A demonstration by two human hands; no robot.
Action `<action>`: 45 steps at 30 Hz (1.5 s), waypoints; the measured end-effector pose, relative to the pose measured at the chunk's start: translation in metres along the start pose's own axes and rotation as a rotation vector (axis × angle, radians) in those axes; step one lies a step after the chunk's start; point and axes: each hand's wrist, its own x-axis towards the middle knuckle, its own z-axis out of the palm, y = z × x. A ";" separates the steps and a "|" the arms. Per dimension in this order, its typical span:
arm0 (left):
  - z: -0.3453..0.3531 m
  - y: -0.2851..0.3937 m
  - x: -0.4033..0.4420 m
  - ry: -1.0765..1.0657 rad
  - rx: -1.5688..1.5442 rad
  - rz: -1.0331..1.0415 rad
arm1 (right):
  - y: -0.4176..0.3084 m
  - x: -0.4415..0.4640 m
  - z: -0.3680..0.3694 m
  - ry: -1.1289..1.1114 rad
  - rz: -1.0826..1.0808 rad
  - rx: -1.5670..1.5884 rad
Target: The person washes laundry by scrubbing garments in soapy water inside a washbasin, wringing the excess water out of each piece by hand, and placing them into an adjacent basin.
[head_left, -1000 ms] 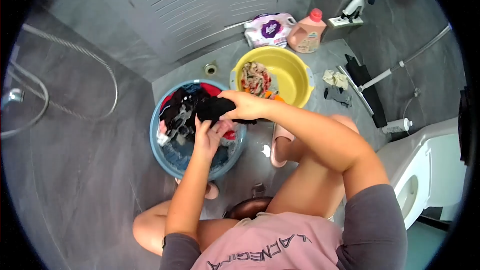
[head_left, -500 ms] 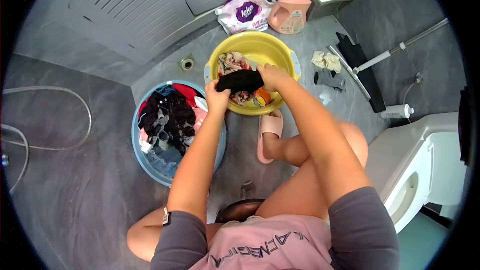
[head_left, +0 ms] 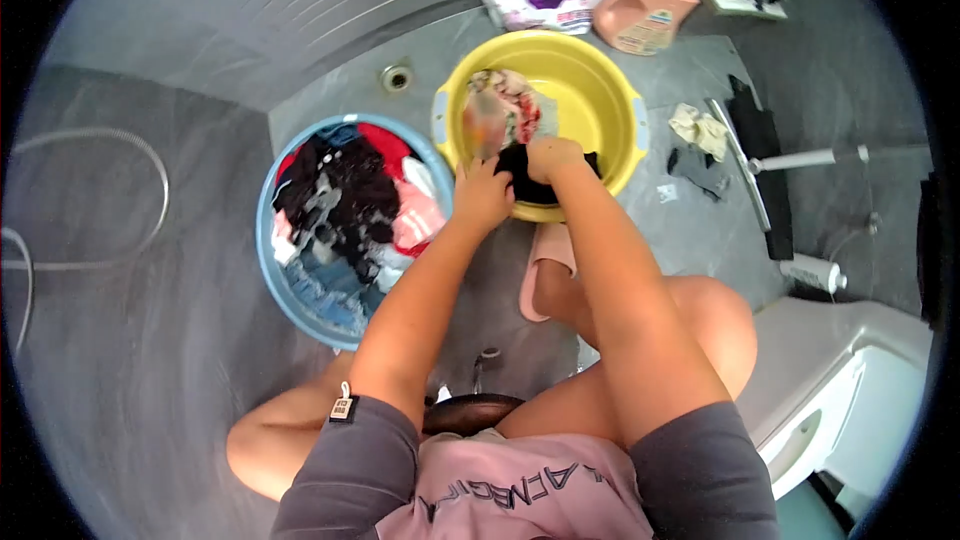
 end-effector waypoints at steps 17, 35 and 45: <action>-0.049 -0.199 -0.228 0.039 -0.151 -0.768 | -0.247 0.011 0.109 0.202 -0.574 -0.217; -0.081 -0.224 -0.235 0.436 -0.666 -0.778 | -0.295 -0.020 -0.020 0.184 -0.343 0.594; -0.188 -0.183 -0.226 0.502 -0.595 -0.742 | -0.293 -0.075 0.073 -0.036 -0.445 0.065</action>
